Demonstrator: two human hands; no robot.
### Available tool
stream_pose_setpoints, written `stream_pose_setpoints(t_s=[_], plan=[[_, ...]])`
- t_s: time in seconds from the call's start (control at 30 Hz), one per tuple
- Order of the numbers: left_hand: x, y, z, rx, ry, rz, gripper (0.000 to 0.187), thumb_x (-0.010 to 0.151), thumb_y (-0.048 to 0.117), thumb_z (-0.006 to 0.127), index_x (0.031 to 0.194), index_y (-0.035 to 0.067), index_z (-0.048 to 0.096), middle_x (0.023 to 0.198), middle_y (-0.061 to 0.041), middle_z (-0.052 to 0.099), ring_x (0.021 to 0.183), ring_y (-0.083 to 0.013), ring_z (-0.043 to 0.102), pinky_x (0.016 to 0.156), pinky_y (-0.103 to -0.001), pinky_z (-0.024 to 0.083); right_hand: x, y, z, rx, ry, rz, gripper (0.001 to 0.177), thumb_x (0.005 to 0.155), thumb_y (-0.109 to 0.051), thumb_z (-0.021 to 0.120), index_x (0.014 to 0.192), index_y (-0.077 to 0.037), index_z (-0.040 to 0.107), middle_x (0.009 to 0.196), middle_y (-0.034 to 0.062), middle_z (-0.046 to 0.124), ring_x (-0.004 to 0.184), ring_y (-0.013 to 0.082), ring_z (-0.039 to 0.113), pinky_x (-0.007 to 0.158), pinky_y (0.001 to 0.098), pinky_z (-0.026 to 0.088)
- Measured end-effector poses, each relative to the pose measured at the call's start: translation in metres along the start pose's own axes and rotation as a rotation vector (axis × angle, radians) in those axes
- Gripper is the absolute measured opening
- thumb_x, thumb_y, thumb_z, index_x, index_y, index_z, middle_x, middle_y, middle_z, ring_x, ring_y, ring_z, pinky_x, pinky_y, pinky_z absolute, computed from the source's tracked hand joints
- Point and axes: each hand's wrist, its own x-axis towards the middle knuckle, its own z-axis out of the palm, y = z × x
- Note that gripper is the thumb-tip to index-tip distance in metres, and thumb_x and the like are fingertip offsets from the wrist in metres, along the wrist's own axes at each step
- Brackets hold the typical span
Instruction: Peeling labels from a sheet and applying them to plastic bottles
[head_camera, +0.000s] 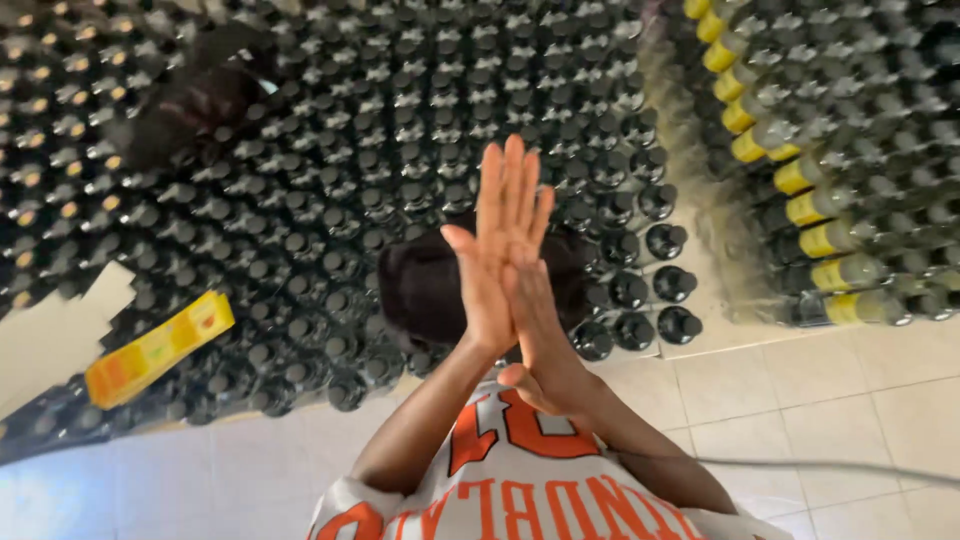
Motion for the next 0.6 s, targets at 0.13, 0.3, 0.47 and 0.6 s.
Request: stream_pose_setpoints(t_s=[0.13, 0.3, 0.47, 0.6], plan=[[-0.011, 0.012, -0.007, -0.094, -0.164, -0.204, 0.091, 0.11, 0.072, 0.012, 0.177, 0.011, 0.014, 0.186, -0.014, 0.011, 0.175, -0.0348, 0.01, 0.143, -0.051, 0.012, 0.015, -0.007, -0.018, -0.142, -0.006, -0.012, 0.112, 0.1, -0.082, 0.03, 0.171, 0.005, 0.024, 0.182, 0.0256, 0.012, 0.17, 0.0464, 0.005, 0.138, 0.0614, -0.004], [-0.058, -0.042, -0.034, -0.245, -0.018, -0.619, 0.089, 0.11, 0.078, 0.017, 0.175, 0.019, 0.028, 0.181, -0.003, 0.026, 0.166, -0.0267, 0.026, 0.138, -0.046, 0.016, 0.03, 0.011, -0.061, -0.122, 0.039, 0.078, 0.095, 0.11, -0.07, 0.028, 0.171, 0.003, 0.029, 0.182, 0.0188, 0.021, 0.171, 0.0386, 0.01, 0.139, 0.0542, -0.003], [-0.072, -0.023, -0.024, -0.038, -0.398, -0.653, 0.112, 0.105, 0.079, 0.052, 0.175, 0.008, 0.001, 0.185, -0.017, -0.006, 0.172, -0.0358, -0.003, 0.136, -0.06, 0.017, 0.067, 0.066, -0.136, -0.176, -0.064, 0.028, 0.081, 0.115, -0.069, 0.022, 0.166, -0.013, 0.05, 0.18, 0.0135, 0.028, 0.171, 0.0348, 0.023, 0.142, 0.0594, 0.02], [-0.066, 0.011, -0.031, -0.044, -0.505, -0.676, 0.091, 0.113, 0.069, 0.053, 0.172, 0.005, 0.025, 0.179, -0.023, 0.03, 0.167, -0.0418, 0.031, 0.135, -0.06, 0.033, 0.101, 0.161, -0.189, -0.333, 0.018, 0.098, 0.052, 0.121, -0.035, 0.031, 0.151, -0.002, 0.058, 0.156, 0.019, 0.057, 0.152, 0.034, 0.051, 0.126, 0.0487, 0.037]])
